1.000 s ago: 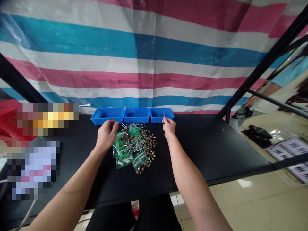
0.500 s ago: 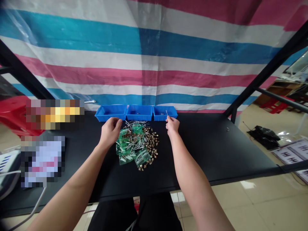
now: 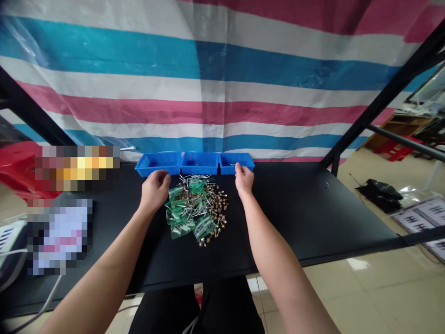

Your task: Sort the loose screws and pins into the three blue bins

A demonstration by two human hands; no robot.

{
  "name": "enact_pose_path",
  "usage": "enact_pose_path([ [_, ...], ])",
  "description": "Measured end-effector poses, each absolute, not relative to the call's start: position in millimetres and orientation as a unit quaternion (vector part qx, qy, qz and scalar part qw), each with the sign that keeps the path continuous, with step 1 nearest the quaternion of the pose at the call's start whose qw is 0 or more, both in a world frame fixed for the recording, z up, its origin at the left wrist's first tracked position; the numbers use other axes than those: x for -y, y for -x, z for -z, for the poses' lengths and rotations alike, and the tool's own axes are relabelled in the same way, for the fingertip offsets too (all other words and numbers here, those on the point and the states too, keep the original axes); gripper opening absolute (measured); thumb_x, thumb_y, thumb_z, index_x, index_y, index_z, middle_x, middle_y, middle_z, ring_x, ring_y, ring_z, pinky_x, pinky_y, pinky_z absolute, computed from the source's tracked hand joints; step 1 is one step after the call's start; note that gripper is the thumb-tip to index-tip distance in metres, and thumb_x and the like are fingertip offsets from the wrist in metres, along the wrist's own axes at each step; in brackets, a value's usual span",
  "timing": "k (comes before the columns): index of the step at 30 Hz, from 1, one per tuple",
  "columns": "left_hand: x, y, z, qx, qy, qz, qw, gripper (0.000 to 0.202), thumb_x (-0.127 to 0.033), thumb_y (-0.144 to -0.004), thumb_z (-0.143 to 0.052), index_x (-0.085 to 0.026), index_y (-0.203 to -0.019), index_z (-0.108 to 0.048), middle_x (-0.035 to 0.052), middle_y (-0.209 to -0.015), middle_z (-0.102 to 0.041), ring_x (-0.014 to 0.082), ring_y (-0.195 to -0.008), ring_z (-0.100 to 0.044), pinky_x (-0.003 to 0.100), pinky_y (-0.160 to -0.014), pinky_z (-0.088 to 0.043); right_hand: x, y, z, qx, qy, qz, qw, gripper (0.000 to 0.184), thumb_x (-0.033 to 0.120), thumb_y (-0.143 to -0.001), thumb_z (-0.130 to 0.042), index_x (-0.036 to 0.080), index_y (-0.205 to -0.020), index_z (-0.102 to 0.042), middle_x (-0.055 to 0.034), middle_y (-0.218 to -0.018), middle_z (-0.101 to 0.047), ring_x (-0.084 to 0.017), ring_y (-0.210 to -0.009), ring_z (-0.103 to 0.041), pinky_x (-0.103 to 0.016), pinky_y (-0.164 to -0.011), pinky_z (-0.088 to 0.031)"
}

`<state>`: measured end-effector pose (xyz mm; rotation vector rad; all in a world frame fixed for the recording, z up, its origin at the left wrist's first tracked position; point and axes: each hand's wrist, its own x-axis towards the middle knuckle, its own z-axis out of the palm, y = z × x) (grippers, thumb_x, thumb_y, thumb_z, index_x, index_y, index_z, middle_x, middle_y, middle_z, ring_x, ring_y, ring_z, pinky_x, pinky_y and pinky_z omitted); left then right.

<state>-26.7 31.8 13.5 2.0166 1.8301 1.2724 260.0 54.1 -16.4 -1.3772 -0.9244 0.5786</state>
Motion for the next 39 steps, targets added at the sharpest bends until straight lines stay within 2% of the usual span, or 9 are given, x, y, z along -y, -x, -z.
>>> enact_pose_path([
  [3,-35,29,-10,-0.604,-0.679,-0.41,0.076,0.035,-0.032,-0.084,-0.042,-0.015,-0.106,-0.063,0.0113,-0.096,-0.066,0.0233,-0.087,-0.06,0.036,-0.083,-0.046,-48,-250,14,0.503,0.585,-0.18,0.61,0.027,0.04,-0.079,-0.058,0.017,-0.068,-0.063,-0.0015,-0.062,-0.063,-0.012,-0.061,-0.055,-0.023,-0.064,-0.043],
  [6,-38,31,-6,-0.593,-0.701,-0.386,0.087,0.036,-0.028,-0.083,-0.04,-0.015,-0.107,-0.064,0.0126,-0.103,-0.066,0.0246,-0.094,-0.061,0.037,-0.088,-0.046,-41,-239,12,0.587,0.554,-0.186,0.56,0.017,0.03,-0.079,-0.058,0.018,-0.078,-0.07,-0.0028,-0.074,-0.069,-0.014,-0.065,-0.057,-0.024,-0.069,-0.043],
  [10,-41,29,-2,-0.582,-0.723,-0.354,0.117,0.037,-0.028,-0.084,-0.039,-0.016,-0.109,-0.064,0.0119,-0.11,-0.066,0.0252,-0.102,-0.06,0.039,-0.094,-0.045,-38,-230,13,0.685,0.542,-0.16,0.46,0.018,0.02,-0.08,-0.057,0.02,-0.085,-0.074,-0.0042,-0.085,-0.071,-0.015,-0.07,-0.059,-0.026,-0.076,-0.044],
  [14,-40,25,-2,-0.573,-0.73,-0.347,0.134,0.038,-0.031,-0.086,-0.038,-0.016,-0.11,-0.063,0.0119,-0.114,-0.066,0.0255,-0.106,-0.058,0.039,-0.096,-0.043,-41,-228,19,0.728,0.551,-0.126,0.387,0.02,0.017,-0.082,-0.056,0.018,-0.088,-0.075,-0.0068,-0.086,-0.07,-0.016,-0.078,-0.062,-0.027,-0.08,-0.045],
  [19,-38,23,-3,-0.569,-0.73,-0.359,0.122,0.037,-0.033,-0.087,-0.038,-0.018,-0.108,-0.064,0.011,-0.108,-0.066,0.0243,-0.102,-0.06,0.038,-0.093,-0.044,-49,-231,22,0.728,0.582,-0.112,0.344,0.018,0.019,-0.083,-0.059,0.02,-0.091,-0.076,-0.0064,-0.086,-0.07,-0.017,-0.08,-0.062,-0.028,-0.081,-0.045],
  [31,-38,25,-5,-0.571,-0.729,-0.361,0.11,0.037,-0.037,-0.089,-0.036,-0.018,-0.103,-0.065,0.0108,-0.102,-0.066,0.0242,-0.097,-0.06,0.037,-0.089,-0.044,-56,-233,21,0.744,0.58,-0.146,0.299,0.012,0.021,-0.076,-0.066,0.026,-0.077,-0.077,-0.0028,-0.085,-0.074,-0.02,-0.083,-0.065,-0.029,-0.078,-0.046],
  [35,-38,25,-4,-0.572,-0.733,-0.353,0.109,0.037,-0.039,-0.089,-0.036,-0.019,-0.101,-0.065,0.01,-0.101,-0.066,0.024,-0.096,-0.06,0.036,-0.088,-0.044,-54,-228,18,0.74,0.601,-0.122,0.276,0.015,0.019,-0.076,-0.063,0.025,-0.075,-0.076,-0.003,-0.083,-0.073,-0.019,-0.081,-0.064,-0.027,-0.073,-0.044],
  [39,-36,25,-6,-0.575,-0.729,-0.355,0.106,0.037,-0.039,-0.089,-0.036,-0.019,-0.1,-0.065,0.0104,-0.101,-0.067,0.0249,-0.097,-0.059,0.037,-0.089,-0.044,-48,-224,16,0.731,0.633,-0.089,0.24,0.017,0.019,-0.08,-0.057,0.023,-0.074,-0.073,-0.0051,-0.089,-0.069,-0.019,-0.081,-0.061,-0.026,-0.065,-0.039],
])
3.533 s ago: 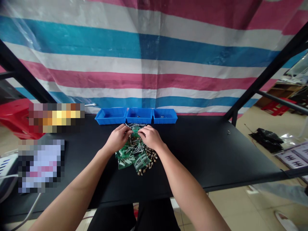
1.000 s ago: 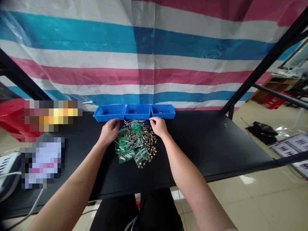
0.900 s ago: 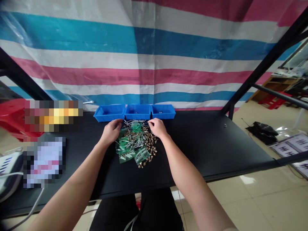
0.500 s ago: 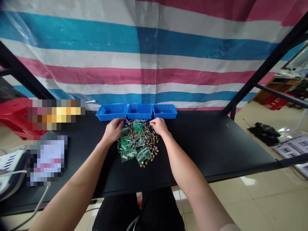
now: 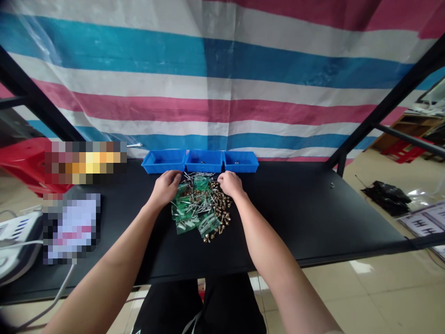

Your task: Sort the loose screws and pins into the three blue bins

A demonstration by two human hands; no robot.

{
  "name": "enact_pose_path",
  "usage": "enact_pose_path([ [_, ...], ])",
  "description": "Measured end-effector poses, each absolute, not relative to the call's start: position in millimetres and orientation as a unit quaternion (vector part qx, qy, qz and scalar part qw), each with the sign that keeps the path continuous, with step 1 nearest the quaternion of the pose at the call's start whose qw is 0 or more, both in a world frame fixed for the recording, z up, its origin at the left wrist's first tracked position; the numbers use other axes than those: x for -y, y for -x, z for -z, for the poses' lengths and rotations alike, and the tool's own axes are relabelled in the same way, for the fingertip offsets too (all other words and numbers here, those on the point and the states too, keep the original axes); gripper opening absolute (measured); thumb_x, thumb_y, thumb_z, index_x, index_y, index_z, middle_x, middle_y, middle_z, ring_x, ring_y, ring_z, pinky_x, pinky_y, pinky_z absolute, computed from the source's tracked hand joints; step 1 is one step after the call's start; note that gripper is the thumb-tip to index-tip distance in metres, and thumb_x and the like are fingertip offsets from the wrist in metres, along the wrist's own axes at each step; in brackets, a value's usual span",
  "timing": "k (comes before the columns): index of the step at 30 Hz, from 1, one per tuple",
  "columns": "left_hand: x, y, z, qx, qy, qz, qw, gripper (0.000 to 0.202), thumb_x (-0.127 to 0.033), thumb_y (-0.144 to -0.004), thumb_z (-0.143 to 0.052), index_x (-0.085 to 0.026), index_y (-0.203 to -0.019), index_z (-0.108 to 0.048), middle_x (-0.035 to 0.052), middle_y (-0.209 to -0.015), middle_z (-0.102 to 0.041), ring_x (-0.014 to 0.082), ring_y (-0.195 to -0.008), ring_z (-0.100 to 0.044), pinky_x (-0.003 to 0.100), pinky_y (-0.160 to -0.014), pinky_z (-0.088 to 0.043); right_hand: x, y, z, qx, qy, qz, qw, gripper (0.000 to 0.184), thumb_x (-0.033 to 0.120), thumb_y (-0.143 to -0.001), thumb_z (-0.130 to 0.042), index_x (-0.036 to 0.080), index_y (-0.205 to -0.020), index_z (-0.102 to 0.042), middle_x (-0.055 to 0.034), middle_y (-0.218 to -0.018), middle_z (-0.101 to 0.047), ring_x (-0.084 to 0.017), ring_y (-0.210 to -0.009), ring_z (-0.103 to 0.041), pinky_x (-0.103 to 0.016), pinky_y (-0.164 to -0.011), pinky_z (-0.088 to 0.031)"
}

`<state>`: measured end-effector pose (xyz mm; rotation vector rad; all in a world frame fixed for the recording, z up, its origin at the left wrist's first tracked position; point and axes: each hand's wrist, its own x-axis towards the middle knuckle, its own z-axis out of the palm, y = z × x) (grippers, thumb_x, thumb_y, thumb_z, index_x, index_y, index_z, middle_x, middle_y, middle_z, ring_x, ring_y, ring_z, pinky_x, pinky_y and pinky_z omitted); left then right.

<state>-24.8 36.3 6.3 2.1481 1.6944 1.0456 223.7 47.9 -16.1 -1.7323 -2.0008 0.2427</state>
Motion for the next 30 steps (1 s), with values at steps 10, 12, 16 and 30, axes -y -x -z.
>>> enact_pose_path([
  [10,-22,14,-17,-0.534,-0.762,-0.362,0.055,0.034,-0.037,-0.091,-0.038,-0.018,-0.101,-0.064,0.0102,-0.096,-0.066,0.0255,-0.097,-0.058,0.038,-0.085,-0.041,-25,-229,-1,0.723,0.649,-0.051,0.233,0.018,0.019,-0.089,-0.043,0.02,-0.087,-0.061,-0.0066,-0.095,-0.062,-0.018,-0.079,-0.057,-0.028,-0.062,-0.033],
  [12,-16,10,-18,-0.51,-0.786,-0.348,0.034,0.034,-0.038,-0.092,-0.039,-0.018,-0.105,-0.062,0.0099,-0.097,-0.066,0.0256,-0.098,-0.057,0.038,-0.084,-0.039,-20,-222,-5,0.749,0.611,-0.052,0.249,0.018,0.018,-0.09,-0.041,0.021,-0.086,-0.058,-0.0056,-0.095,-0.061,-0.018,-0.08,-0.057,-0.027,-0.063,-0.034],
  [16,-6,2,-19,-0.442,-0.846,-0.297,0.027,0.035,-0.043,-0.093,-0.039,-0.021,-0.111,-0.06,0.0094,-0.102,-0.065,0.024,-0.099,-0.056,0.038,-0.084,-0.036,-9,-204,-11,0.804,0.53,-0.058,0.264,0.017,0.02,-0.092,-0.039,0.022,-0.087,-0.055,-0.0043,-0.095,-0.06,-0.016,-0.079,-0.056,-0.026,-0.065,-0.034],
  [30,-3,0,-25,-0.406,-0.859,-0.3,0.089,0.039,-0.037,-0.096,-0.032,-0.017,-0.072,-0.056,0.0035,-0.072,-0.061,0.0165,-0.075,-0.057,0.033,-0.075,-0.035,0,-192,-15,0.815,0.459,-0.11,0.335,0.015,0.025,-0.092,-0.042,0.021,-0.082,-0.053,-0.0035,-0.086,-0.059,-0.015,-0.073,-0.054,-0.025,-0.065,-0.036],
])
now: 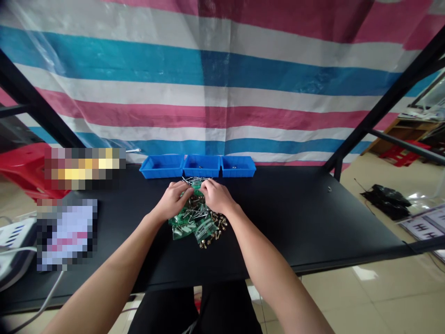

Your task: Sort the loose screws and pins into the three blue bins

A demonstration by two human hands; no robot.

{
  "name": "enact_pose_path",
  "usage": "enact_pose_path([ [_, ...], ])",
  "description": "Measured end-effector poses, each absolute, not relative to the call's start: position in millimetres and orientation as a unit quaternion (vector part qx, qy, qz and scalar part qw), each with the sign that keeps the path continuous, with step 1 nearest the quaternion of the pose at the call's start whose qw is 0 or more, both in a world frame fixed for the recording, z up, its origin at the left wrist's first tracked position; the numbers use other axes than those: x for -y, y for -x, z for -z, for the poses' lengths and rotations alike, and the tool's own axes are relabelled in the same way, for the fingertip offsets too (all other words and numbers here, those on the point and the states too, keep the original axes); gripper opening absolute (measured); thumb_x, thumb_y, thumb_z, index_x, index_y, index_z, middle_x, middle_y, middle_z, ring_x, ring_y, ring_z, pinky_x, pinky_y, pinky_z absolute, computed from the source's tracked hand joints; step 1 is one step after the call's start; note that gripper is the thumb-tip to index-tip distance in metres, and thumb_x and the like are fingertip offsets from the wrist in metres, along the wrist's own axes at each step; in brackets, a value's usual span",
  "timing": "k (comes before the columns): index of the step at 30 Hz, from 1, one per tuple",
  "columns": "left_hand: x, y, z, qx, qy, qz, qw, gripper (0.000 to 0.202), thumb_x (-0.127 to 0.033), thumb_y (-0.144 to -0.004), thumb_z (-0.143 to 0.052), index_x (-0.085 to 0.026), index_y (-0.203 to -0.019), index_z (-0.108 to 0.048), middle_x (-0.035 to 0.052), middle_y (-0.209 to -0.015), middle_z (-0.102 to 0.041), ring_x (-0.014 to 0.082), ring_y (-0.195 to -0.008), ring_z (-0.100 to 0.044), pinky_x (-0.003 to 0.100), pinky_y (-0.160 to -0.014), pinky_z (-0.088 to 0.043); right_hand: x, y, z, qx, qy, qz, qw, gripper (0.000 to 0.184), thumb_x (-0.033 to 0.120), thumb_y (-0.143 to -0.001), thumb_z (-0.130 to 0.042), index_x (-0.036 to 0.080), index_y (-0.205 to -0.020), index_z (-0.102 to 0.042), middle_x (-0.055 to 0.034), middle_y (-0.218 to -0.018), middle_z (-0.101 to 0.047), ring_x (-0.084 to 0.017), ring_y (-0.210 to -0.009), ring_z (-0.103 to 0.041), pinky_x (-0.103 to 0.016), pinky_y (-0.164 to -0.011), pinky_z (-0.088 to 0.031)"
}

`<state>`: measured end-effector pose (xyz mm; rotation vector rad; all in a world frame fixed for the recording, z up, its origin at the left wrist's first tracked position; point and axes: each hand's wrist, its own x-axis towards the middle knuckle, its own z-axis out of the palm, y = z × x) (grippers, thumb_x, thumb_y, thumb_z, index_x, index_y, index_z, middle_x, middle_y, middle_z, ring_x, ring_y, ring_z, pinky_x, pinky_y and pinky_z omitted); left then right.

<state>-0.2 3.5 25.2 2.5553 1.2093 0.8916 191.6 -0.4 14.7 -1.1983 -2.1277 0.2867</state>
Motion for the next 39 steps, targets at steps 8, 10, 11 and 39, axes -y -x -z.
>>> enact_pose_path([
  [8,-7,5,-26,-0.411,-0.846,-0.321,0.115,0.032,-0.037,-0.094,-0.039,-0.017,-0.081,-0.061,0.0035,-0.08,-0.065,0.0173,-0.078,-0.059,0.033,-0.077,-0.036,1,-192,-15,0.796,0.399,-0.201,0.409,0.015,0.026,-0.087,-0.052,0.017,-0.081,-0.062,-0.0038,-0.079,-0.064,-0.012,-0.066,-0.054,-0.024,-0.063,-0.041],
  [10,-8,5,-25,-0.414,-0.848,-0.313,0.11,0.038,-0.039,-0.094,-0.037,-0.017,-0.072,-0.058,0.0023,-0.072,-0.062,0.0163,-0.073,-0.057,0.033,-0.077,-0.036,1,-192,-16,0.789,0.4,-0.215,0.414,0.016,0.027,-0.086,-0.053,0.017,-0.078,-0.063,-0.0033,-0.076,-0.064,-0.012,-0.063,-0.054,-0.024,-0.062,-0.04],
  [11,-8,6,-25,-0.42,-0.846,-0.311,0.107,0.04,-0.041,-0.094,-0.037,-0.017,-0.068,-0.056,0.0018,-0.069,-0.06,0.016,-0.072,-0.057,0.033,-0.076,-0.036,0,-192,-16,0.779,0.405,-0.231,0.419,0.017,0.028,-0.085,-0.054,0.016,-0.077,-0.063,-0.0027,-0.073,-0.064,-0.012,-0.062,-0.054,-0.024,-0.061,-0.04],
  [39,-23,24,-17,-0.591,-0.66,-0.456,0.087,0.03,-0.041,-0.084,-0.049,-0.017,-0.099,-0.059,0.0085,-0.096,-0.068,0.0222,-0.089,-0.063,0.037,-0.086,-0.047,-55,-251,9,0.179,0.494,-0.458,0.717,0.027,0.022,-0.073,-0.069,0.017,-0.057,-0.047,0.0079,-0.041,-0.044,-0.002,-0.028,-0.029,-0.016,-0.028,-0.015],
])
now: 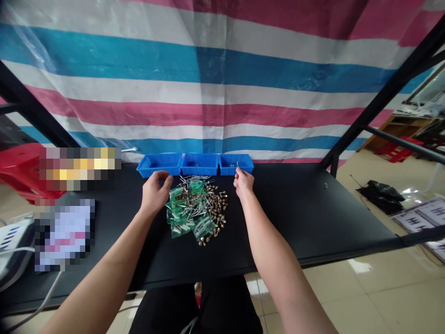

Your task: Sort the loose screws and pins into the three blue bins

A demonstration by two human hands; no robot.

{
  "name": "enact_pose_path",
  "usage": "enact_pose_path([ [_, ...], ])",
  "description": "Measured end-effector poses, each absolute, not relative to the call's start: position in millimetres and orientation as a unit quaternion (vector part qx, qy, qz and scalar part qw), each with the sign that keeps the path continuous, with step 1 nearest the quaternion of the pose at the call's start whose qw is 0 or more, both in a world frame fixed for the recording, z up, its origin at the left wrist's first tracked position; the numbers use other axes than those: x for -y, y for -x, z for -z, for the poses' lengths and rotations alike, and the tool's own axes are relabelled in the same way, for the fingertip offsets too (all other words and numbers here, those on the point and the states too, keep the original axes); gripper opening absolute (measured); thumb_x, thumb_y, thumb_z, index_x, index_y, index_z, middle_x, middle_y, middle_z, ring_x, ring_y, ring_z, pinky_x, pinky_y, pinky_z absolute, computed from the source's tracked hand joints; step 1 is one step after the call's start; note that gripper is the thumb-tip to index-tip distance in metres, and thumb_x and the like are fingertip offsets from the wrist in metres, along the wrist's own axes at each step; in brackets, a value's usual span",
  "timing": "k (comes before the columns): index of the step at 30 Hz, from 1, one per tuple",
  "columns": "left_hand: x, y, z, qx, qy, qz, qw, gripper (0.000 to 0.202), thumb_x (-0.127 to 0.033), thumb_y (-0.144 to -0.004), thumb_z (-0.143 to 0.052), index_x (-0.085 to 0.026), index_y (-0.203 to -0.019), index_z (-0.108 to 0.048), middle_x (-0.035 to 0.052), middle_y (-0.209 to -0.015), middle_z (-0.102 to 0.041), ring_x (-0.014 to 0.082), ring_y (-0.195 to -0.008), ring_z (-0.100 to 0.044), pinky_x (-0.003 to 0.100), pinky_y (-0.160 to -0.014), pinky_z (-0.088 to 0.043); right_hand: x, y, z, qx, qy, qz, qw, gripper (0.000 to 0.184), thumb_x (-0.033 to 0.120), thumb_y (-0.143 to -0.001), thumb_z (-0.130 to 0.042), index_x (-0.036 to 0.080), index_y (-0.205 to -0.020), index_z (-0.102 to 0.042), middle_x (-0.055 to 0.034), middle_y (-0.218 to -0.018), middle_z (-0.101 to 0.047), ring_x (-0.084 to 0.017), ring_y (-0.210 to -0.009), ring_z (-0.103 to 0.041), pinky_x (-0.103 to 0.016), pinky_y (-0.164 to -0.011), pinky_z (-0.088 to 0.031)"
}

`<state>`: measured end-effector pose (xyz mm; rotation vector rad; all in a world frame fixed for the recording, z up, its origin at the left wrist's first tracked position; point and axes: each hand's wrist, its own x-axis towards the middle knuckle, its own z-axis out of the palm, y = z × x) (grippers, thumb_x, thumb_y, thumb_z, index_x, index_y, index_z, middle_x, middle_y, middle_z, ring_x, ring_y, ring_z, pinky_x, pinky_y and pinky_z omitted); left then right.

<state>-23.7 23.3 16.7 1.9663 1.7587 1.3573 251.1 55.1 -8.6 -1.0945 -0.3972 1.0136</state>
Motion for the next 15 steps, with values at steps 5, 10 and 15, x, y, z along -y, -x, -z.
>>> enact_pose_path([
  [5,-22.2,24.1,-19.1,-0.595,-0.659,-0.45,0.092,0.029,-0.041,-0.083,-0.049,-0.017,-0.098,-0.059,0.0088,-0.095,-0.068,0.0225,-0.089,-0.064,0.037,-0.085,-0.048,-56.8,-253.2,10.3,0.19,0.511,-0.449,0.708,0.033,0.028,-0.071,-0.072,0.018,-0.058,-0.044,0.0088,-0.042,-0.042,-0.001,-0.028,-0.029,-0.017,-0.028,-0.015],
  [10,-22.9,25.0,-19.7,-0.596,-0.658,-0.451,0.09,0.03,-0.041,-0.083,-0.049,-0.017,-0.098,-0.059,0.009,-0.095,-0.068,0.0227,-0.089,-0.063,0.036,-0.085,-0.048,-56.7,-253.0,9.5,0.183,0.512,-0.454,0.706,0.032,0.032,-0.072,-0.072,0.018,-0.06,-0.046,0.0087,-0.042,-0.042,-0.001,-0.029,-0.029,-0.016,-0.028,-0.015],
  [15,-25.3,26.7,-17.1,-0.6,-0.662,-0.441,0.093,0.031,-0.041,-0.083,-0.049,-0.017,-0.099,-0.06,0.0088,-0.095,-0.068,0.0223,-0.088,-0.063,0.035,-0.084,-0.048,-55.5,-252.4,6.2,0.153,0.512,-0.459,0.71,0.031,0.039,-0.076,-0.069,0.017,-0.064,-0.05,0.0082,-0.042,-0.042,-0.001,-0.028,-0.029,-0.016,-0.029,-0.016],
])
